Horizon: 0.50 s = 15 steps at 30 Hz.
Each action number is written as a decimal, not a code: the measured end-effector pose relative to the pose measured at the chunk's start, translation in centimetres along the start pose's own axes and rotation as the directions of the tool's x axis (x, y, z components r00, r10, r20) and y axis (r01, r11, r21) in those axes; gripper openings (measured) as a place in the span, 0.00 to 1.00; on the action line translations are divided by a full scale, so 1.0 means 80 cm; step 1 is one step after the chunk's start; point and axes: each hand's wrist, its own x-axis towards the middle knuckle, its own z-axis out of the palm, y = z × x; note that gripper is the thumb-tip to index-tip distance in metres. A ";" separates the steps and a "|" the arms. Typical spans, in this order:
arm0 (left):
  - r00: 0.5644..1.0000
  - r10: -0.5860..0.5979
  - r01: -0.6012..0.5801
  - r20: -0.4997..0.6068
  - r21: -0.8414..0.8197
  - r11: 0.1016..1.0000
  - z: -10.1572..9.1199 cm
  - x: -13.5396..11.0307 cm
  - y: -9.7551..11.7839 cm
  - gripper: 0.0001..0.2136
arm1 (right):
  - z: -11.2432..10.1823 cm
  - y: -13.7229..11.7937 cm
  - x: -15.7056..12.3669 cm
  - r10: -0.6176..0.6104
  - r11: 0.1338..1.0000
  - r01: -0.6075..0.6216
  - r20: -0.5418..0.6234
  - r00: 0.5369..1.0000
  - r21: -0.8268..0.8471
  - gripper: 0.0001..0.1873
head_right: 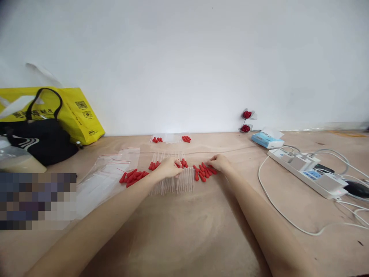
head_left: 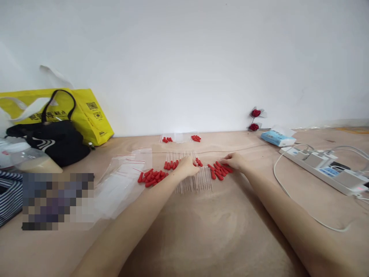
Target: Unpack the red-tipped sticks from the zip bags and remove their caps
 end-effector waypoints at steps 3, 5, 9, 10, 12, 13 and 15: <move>1.000 -0.010 0.011 -0.023 0.051 0.999 0.008 0.005 0.001 0.05 | 0.004 0.000 0.000 -0.016 1.000 0.016 0.012 1.000 -0.003 0.14; 0.999 0.002 0.002 -0.045 0.072 0.997 0.012 0.007 0.000 0.05 | 0.004 0.000 0.000 -0.018 1.000 0.019 0.008 1.000 -0.013 0.17; 0.992 0.074 -0.063 -0.106 0.103 0.993 0.013 0.003 0.001 0.06 | 0.005 0.001 -0.001 -0.010 0.999 0.009 -0.015 1.000 -0.037 0.21; 0.987 0.097 -0.083 -0.125 0.111 0.990 0.012 -0.002 0.000 0.06 | 0.005 0.001 -0.002 -0.009 0.999 0.008 -0.023 1.000 -0.046 0.21; 0.976 0.153 -0.135 -0.155 0.124 0.983 0.010 -0.017 -0.005 0.07 | 0.003 0.001 -0.004 -0.013 0.997 0.010 -0.043 0.999 -0.072 0.20; 0.962 0.212 -0.191 -0.172 0.134 0.973 0.008 -0.028 -0.010 0.07 | 0.002 0.000 -0.006 -0.018 0.996 0.013 -0.055 0.998 -0.088 0.19; 0.886 0.411 -0.382 -0.214 0.166 0.909 0.006 -0.053 -0.026 0.05 | -0.001 -0.008 -0.012 -0.035 0.992 0.025 -0.079 0.996 -0.123 0.17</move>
